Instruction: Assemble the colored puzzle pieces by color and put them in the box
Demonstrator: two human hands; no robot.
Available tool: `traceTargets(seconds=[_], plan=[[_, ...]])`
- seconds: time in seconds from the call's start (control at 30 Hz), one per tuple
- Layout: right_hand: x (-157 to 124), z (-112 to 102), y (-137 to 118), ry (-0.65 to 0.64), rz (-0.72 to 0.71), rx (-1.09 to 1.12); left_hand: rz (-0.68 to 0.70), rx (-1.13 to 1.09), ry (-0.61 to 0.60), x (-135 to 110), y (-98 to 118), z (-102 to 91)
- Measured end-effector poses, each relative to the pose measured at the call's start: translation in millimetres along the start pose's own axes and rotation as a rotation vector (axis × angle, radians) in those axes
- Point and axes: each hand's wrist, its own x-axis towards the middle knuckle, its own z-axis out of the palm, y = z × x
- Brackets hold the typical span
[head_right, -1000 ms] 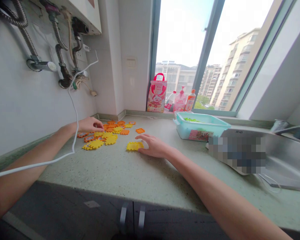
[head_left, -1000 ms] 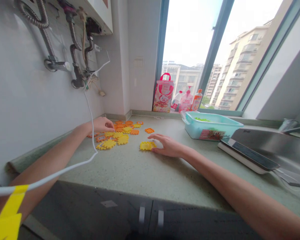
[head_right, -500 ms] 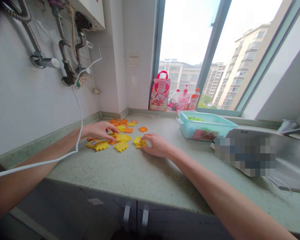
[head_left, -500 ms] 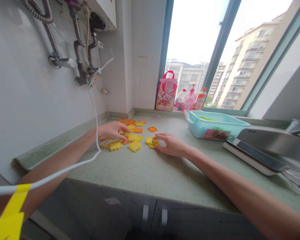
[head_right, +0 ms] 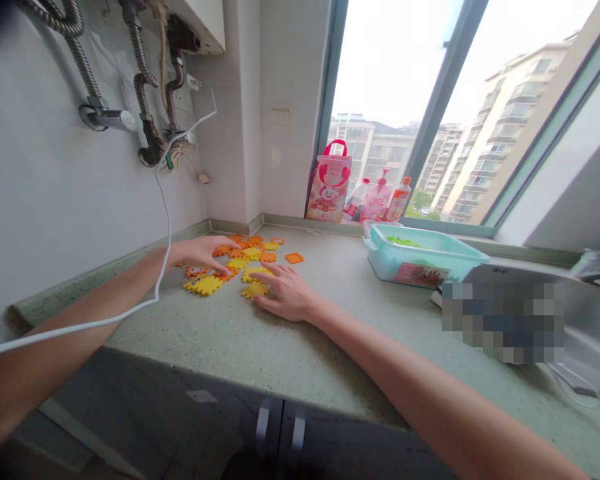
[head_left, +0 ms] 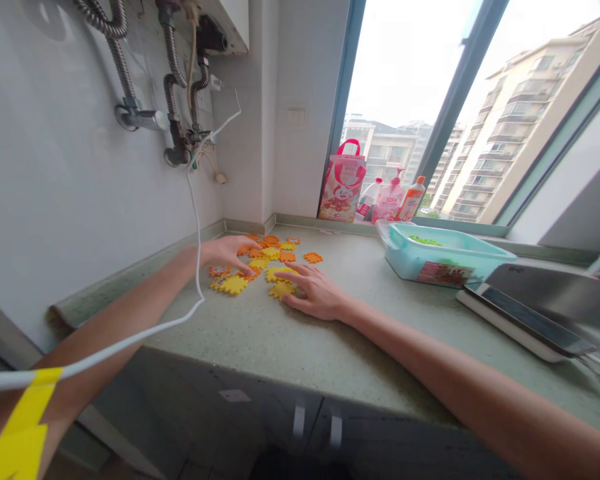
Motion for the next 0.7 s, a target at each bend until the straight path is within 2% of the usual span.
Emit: traceTargets(seconds=[0.07,0.1,0.17,0.23,0.33,0.4,0.47,0.53,0.63,0.7], plan=[[-2,0,2,0.026,-0.008,-0.031,-0.054,0.066,0.043,-3,-9,-11.8],[-3,0,3,0.041,-0.010,-0.049,-0.084,0.081,0.025,-6,-11,-17.4],[-6,0,3,0.057,-0.023,-0.075,-0.163,0.053,-0.113,-12,-11,-26.2],[-7,-1,2,0.051,-0.034,-0.079,-0.245,-0.029,-0.321,-19,-5,-30.0],[-6,-2,2,0.022,-0.012,-0.071,-0.336,-0.162,-0.513,-27,11,-25.0],[-6,-4,3,0.007,0.006,-0.067,-0.335,-0.240,-0.565,-27,27,-15.4],[-6,-6,4,0.009,0.011,-0.067,-0.256,-0.315,-0.577,-24,44,-3.4],[-8,-8,6,0.017,0.014,-0.063,-0.127,-0.362,-0.483,-17,57,7.5],[-11,-9,9,0.010,0.038,-0.035,-0.007,-0.228,-0.096,-5,59,15.6],[-12,-8,10,-0.015,0.057,-0.012,-0.018,-0.025,0.134,1,48,15.5]])
